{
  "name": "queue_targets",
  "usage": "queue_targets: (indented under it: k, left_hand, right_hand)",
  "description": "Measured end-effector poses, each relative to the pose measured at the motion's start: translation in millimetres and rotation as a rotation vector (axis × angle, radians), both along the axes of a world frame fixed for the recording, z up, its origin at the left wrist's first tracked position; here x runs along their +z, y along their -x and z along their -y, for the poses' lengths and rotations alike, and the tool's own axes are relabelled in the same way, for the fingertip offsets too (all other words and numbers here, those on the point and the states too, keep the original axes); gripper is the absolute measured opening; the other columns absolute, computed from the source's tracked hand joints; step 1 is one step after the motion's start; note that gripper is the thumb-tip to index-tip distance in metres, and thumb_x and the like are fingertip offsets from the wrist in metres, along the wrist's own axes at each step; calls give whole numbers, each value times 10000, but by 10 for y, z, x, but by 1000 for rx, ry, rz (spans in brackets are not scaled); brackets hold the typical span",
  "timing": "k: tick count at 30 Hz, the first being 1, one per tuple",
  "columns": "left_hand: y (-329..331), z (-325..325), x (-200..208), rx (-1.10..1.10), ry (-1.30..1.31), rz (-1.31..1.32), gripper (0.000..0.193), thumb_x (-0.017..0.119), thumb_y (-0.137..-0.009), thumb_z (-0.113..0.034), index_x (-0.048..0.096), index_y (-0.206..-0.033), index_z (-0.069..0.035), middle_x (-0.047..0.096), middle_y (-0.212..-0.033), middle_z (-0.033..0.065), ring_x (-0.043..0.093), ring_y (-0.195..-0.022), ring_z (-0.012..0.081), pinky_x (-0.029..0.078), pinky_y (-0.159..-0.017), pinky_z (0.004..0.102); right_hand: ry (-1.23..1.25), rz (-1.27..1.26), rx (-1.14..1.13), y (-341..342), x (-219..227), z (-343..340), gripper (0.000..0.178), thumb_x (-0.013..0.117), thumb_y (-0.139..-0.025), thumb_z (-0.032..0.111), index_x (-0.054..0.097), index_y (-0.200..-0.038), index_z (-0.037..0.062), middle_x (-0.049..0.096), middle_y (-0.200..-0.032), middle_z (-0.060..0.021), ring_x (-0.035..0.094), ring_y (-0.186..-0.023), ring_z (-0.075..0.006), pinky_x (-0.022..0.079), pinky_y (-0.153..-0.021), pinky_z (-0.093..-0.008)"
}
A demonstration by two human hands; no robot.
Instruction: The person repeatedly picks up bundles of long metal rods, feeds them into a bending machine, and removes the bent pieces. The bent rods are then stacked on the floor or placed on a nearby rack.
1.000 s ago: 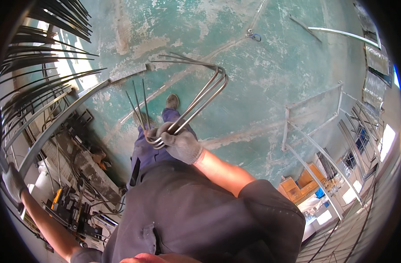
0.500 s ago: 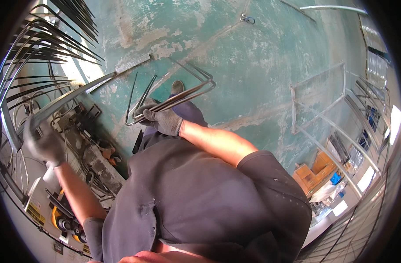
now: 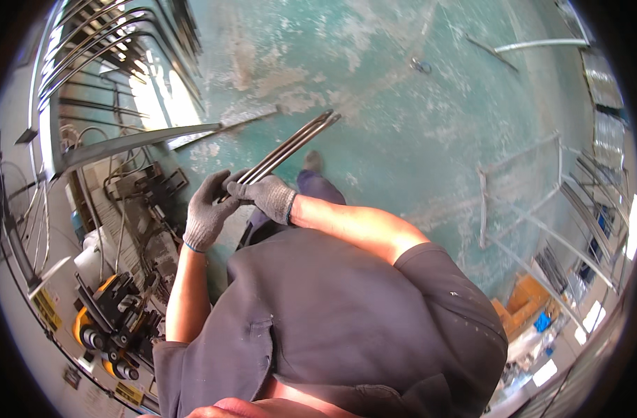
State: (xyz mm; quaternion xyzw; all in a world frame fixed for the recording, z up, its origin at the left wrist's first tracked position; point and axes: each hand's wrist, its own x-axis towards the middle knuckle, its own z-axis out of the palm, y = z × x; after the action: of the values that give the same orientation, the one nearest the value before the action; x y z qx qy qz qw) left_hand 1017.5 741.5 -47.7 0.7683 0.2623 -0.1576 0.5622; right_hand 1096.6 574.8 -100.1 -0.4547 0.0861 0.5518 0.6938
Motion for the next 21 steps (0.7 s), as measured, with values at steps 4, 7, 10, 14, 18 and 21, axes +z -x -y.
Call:
queue_targets:
  k: [4,7,10,14,18,21]
  left_hand:
    - [588,-431,108,414,427,128,597,760,-936,-133,531,-1437,99,668,-1340,226,662,-1218,291,508,-1095,414]
    - [940,-782,-86,585,638,234,599,680,-1018,-315,528,-1435,88,662,-1349,252,663,-1229,360,491,-1121,472]
    - [1134,-1009,-340,587,913,279,644,612,-1057,-420,502,-1457,72,656,-1342,269,656,-1220,396,488,-1120,513]
    - [1163,-1219,-318,789,1197,372,550,574,-1085,-416,535,-1426,14,695,-1243,200,663,-1077,358,524,-1026,513]
    - [1310,-1560,-179,957,1372,587,344,664,-1030,-174,572,-1309,4,646,-1054,131,627,-954,293,522,-965,445]
    - [1256,-1698,179,930,1324,703,269,647,-999,-34,595,-1259,8,656,-1063,127,646,-973,297,532,-986,459]
  right_hand:
    - [-239,-73,204,261,96,-510,243,778,-994,231,752,-1127,29,786,-980,-93,763,-887,-202,634,-837,-349]
    - [-109,-22,407,544,227,-851,158,760,-976,185,773,-1010,31,781,-869,-77,756,-778,-187,626,-722,-346]
    - [-33,191,616,859,521,-1123,240,705,-968,246,773,-896,28,766,-790,-89,732,-680,-201,588,-676,-352]
    - [121,467,889,1093,765,-1464,339,636,-980,303,708,-816,15,700,-654,-103,701,-592,-230,547,-570,-392]
    - [293,731,832,1177,1005,-1777,355,617,-976,307,661,-872,-29,686,-677,-172,707,-607,-310,560,-604,-465]
    - [393,1252,773,1060,1069,-1854,357,651,-938,323,679,-1007,-26,723,-822,-265,740,-792,-421,582,-750,-518]
